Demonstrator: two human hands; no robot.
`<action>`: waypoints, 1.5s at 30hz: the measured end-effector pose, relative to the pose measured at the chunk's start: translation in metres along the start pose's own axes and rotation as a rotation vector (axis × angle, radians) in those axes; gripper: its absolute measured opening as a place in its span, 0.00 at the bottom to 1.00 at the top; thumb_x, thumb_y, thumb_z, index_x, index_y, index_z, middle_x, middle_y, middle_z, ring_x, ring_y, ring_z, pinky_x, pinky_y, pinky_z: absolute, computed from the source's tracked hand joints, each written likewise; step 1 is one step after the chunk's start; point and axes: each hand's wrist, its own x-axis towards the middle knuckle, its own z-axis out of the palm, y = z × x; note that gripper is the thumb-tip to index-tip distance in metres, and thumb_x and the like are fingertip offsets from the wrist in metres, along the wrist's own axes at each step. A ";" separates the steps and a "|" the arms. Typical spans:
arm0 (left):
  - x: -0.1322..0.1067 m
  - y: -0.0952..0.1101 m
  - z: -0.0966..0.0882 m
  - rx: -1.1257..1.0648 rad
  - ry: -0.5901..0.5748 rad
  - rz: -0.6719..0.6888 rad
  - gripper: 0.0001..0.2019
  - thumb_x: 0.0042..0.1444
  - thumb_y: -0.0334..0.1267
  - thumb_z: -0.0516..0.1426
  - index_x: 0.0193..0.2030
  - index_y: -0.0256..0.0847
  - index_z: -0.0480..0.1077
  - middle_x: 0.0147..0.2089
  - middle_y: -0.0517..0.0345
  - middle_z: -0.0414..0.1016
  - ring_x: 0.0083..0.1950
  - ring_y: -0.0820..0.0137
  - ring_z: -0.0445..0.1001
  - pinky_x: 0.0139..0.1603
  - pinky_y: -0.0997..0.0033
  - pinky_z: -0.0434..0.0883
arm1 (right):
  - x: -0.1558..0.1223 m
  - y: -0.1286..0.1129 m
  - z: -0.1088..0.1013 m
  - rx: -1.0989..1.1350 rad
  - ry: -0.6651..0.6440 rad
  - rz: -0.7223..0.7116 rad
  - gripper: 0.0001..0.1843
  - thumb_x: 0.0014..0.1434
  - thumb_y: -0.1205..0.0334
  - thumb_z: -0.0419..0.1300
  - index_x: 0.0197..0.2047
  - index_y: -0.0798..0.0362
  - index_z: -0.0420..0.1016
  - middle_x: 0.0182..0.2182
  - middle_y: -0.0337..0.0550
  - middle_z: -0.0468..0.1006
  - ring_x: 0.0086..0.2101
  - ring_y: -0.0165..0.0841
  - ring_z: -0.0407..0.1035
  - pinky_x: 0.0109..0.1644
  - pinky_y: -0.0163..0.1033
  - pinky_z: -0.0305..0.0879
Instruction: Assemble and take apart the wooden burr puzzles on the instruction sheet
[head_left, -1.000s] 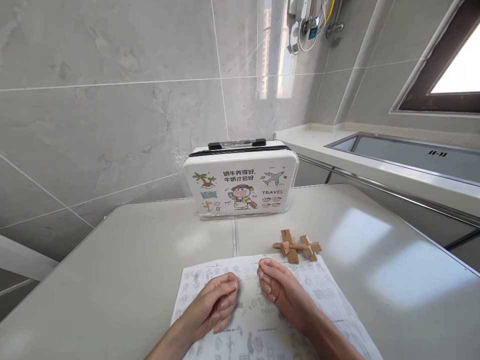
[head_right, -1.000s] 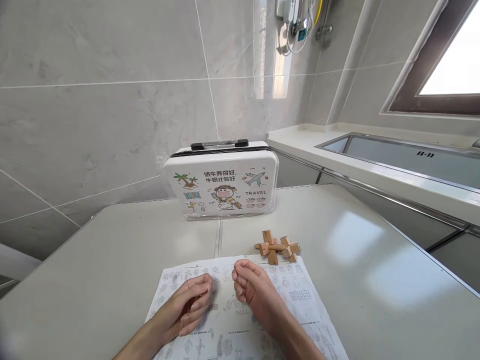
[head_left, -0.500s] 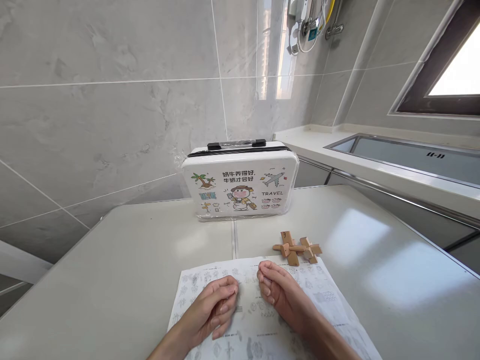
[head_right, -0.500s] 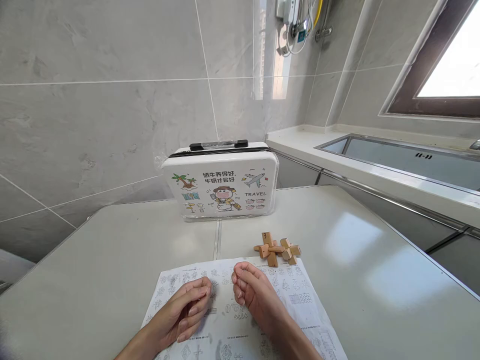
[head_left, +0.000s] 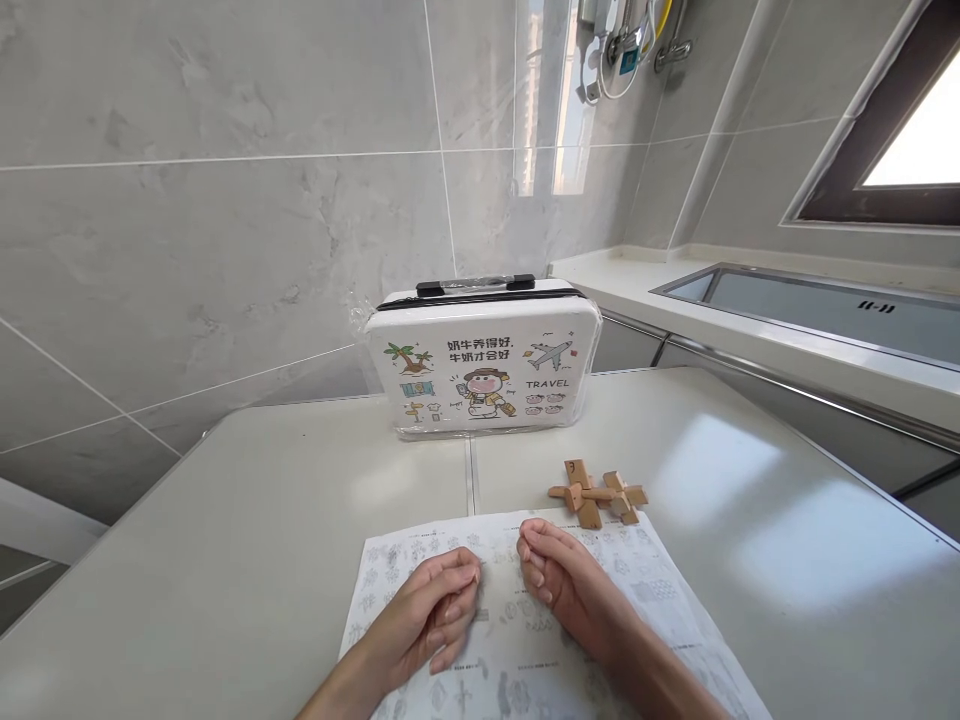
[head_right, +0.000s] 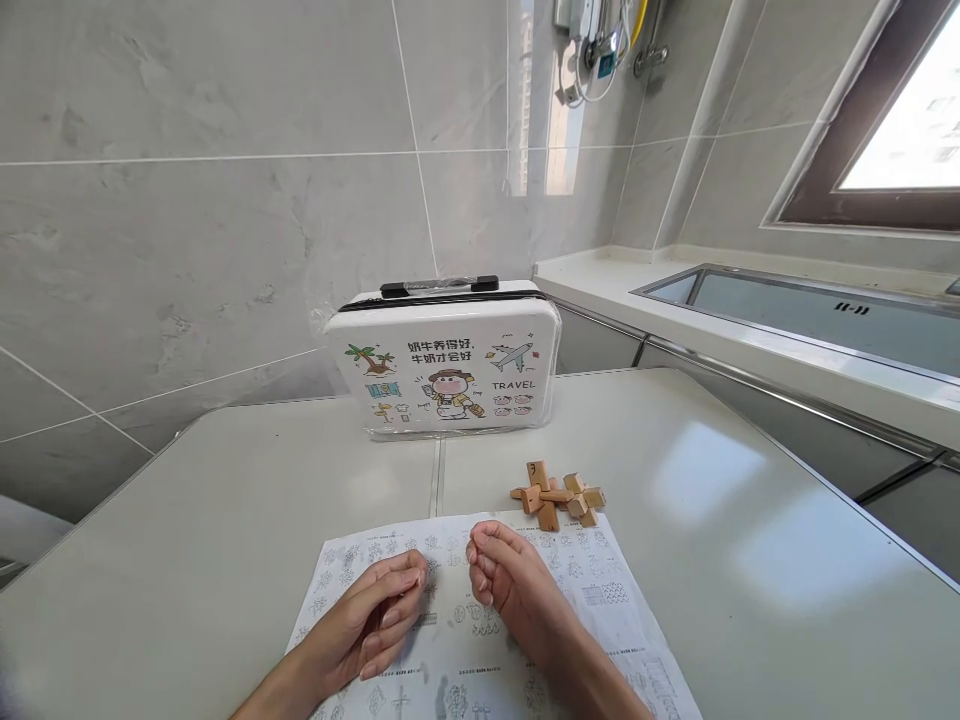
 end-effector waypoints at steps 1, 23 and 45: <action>0.000 0.001 0.001 0.002 -0.003 0.001 0.12 0.65 0.44 0.61 0.37 0.41 0.65 0.23 0.71 0.58 0.15 0.82 0.45 0.12 0.82 0.59 | 0.000 0.000 0.000 -0.002 0.001 0.002 0.16 0.55 0.53 0.76 0.34 0.53 0.74 0.31 0.39 0.71 0.25 0.27 0.58 0.28 0.33 0.53; 0.000 0.000 0.001 0.008 -0.016 0.009 0.12 0.65 0.43 0.61 0.36 0.40 0.65 0.23 0.71 0.58 0.16 0.81 0.46 0.13 0.82 0.61 | 0.000 0.000 -0.002 -0.010 -0.004 -0.012 0.15 0.57 0.54 0.74 0.34 0.53 0.75 0.31 0.40 0.71 0.26 0.26 0.59 0.28 0.33 0.54; 0.000 -0.002 0.001 -0.014 0.005 0.034 0.13 0.66 0.43 0.61 0.35 0.40 0.65 0.24 0.69 0.59 0.16 0.82 0.47 0.13 0.82 0.61 | -0.001 -0.001 -0.001 -0.071 -0.027 0.005 0.14 0.61 0.55 0.72 0.39 0.54 0.74 0.31 0.38 0.72 0.27 0.26 0.63 0.29 0.31 0.57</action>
